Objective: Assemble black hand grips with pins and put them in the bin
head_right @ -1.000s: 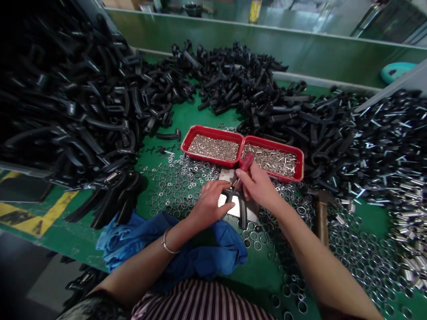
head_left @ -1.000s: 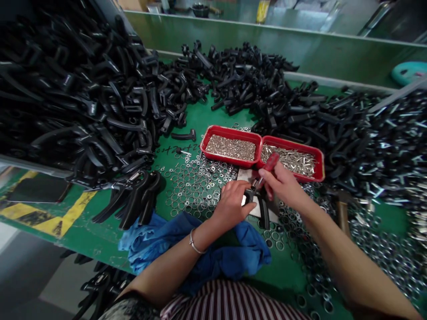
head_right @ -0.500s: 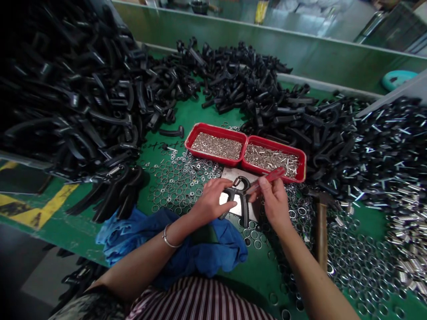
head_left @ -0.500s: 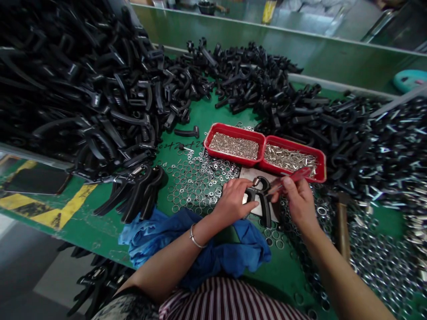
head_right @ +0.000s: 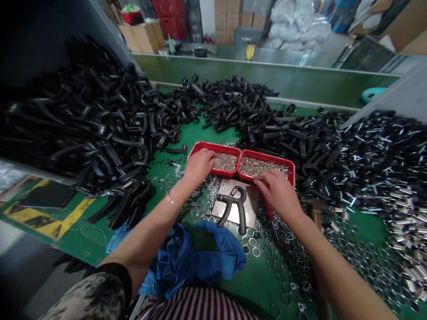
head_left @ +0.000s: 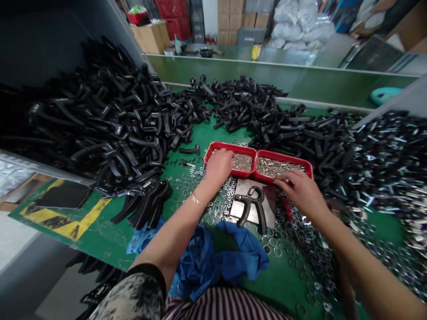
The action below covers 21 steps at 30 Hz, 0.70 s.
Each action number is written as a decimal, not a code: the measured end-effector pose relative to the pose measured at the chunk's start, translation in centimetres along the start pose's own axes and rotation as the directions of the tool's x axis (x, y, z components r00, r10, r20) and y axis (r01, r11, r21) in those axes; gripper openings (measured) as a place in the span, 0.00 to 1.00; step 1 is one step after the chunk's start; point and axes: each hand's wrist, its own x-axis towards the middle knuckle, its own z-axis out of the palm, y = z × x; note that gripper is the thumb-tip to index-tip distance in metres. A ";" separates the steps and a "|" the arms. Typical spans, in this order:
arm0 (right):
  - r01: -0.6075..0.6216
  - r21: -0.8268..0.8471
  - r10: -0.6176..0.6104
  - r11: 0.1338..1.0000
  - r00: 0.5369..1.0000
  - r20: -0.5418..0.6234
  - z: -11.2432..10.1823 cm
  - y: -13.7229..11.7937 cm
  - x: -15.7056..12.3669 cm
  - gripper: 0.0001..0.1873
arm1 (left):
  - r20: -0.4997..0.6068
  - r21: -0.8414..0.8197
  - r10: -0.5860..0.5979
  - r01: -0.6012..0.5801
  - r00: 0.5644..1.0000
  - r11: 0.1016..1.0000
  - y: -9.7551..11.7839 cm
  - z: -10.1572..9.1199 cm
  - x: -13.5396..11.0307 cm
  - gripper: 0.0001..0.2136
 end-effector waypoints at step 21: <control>0.183 -0.320 -0.098 0.930 0.960 0.263 6.1 -4.3 12.3 0.12 | 0.144 0.183 -0.084 0.056 0.986 0.981 -2.4 2.2 4.9 0.14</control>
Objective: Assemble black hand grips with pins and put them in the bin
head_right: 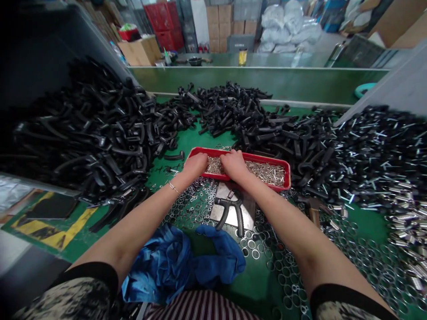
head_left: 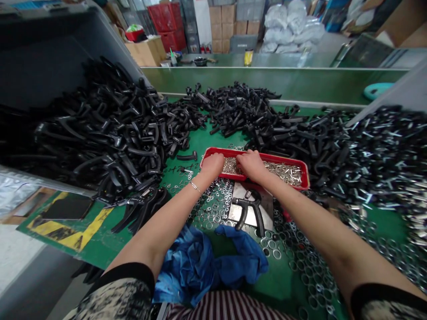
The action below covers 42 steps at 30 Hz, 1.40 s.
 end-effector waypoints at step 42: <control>-0.076 0.562 0.239 0.824 0.945 -0.224 0.5 0.1 -3.7 0.11 | -0.234 -0.341 0.369 -0.432 0.899 0.835 5.3 4.0 -13.5 0.07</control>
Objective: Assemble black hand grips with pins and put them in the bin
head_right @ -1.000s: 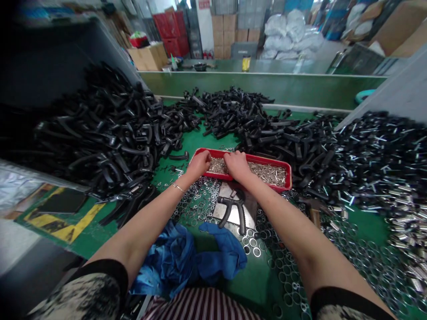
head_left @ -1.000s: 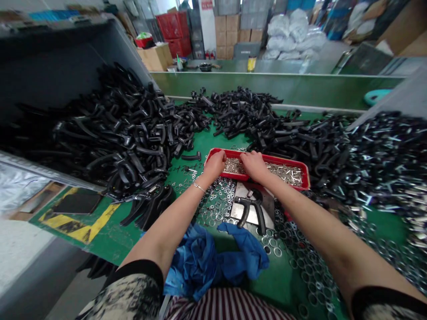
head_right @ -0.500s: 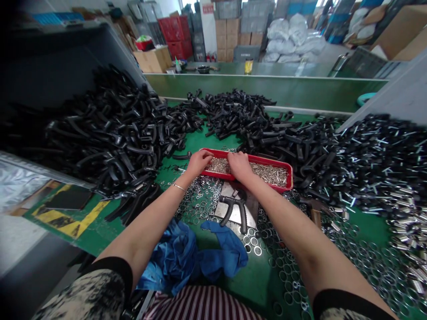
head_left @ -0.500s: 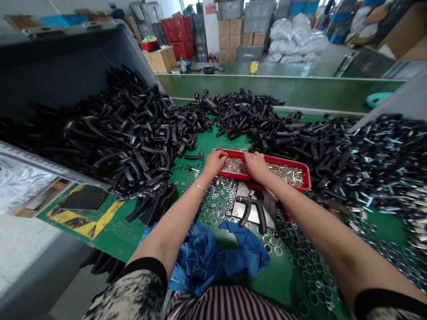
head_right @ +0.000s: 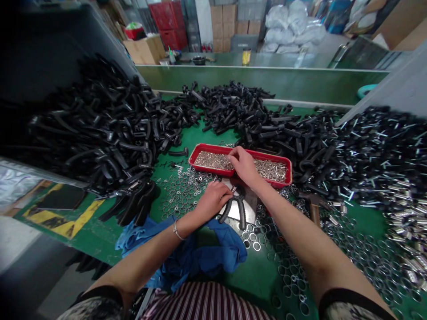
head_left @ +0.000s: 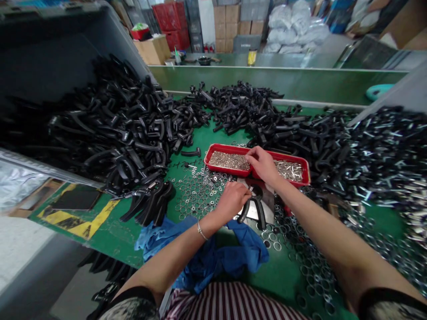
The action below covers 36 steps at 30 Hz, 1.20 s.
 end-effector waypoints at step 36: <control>0.420 -0.186 -0.398 0.888 0.906 0.143 0.9 1.4 -13.1 0.10 | -0.207 -0.047 -0.001 -0.009 0.978 0.999 -1.5 -3.3 3.4 0.09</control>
